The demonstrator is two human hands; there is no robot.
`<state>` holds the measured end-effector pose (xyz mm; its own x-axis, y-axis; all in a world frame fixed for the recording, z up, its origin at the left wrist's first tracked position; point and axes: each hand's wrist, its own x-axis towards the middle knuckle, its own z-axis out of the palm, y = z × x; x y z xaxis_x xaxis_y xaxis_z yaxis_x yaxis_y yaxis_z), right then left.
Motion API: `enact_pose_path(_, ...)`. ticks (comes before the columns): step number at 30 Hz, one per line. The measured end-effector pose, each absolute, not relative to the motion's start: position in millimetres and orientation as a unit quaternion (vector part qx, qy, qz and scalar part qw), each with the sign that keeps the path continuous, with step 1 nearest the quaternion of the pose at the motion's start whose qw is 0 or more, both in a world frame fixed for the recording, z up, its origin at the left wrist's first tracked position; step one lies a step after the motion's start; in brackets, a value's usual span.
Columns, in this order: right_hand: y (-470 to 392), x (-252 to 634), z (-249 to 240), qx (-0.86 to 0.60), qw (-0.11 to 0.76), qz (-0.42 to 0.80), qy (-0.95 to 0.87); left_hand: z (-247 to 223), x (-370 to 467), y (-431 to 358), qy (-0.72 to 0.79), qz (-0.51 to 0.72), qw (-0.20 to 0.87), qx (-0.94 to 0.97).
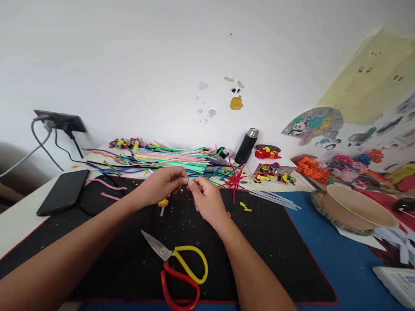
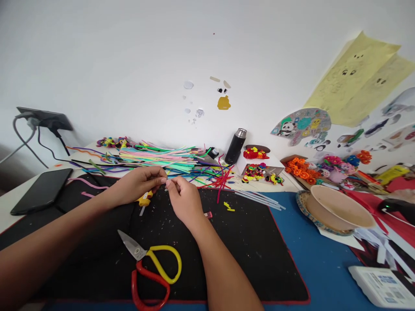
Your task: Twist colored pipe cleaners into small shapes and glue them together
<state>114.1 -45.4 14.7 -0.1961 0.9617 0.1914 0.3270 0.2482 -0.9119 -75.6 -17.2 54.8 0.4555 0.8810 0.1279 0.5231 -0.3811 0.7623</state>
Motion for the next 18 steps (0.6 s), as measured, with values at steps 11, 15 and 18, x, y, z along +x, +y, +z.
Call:
enact_pose_path(11,-43.7,112.8,14.4,-0.454,0.408,0.467,-0.64,50.9,-77.8,-14.0,0.438,0.26,0.206,0.835)
enact_pose_path(15,-43.3,113.1,14.3,-0.454,0.408,0.467,-0.64,50.8,-78.3,-14.1,0.434,0.263,0.197,0.839)
enact_pose_path(18,-43.5,113.2,14.8,-0.455,0.408,0.474,-0.634,50.7,-78.4,-13.8,0.433,0.265,0.192,0.84)
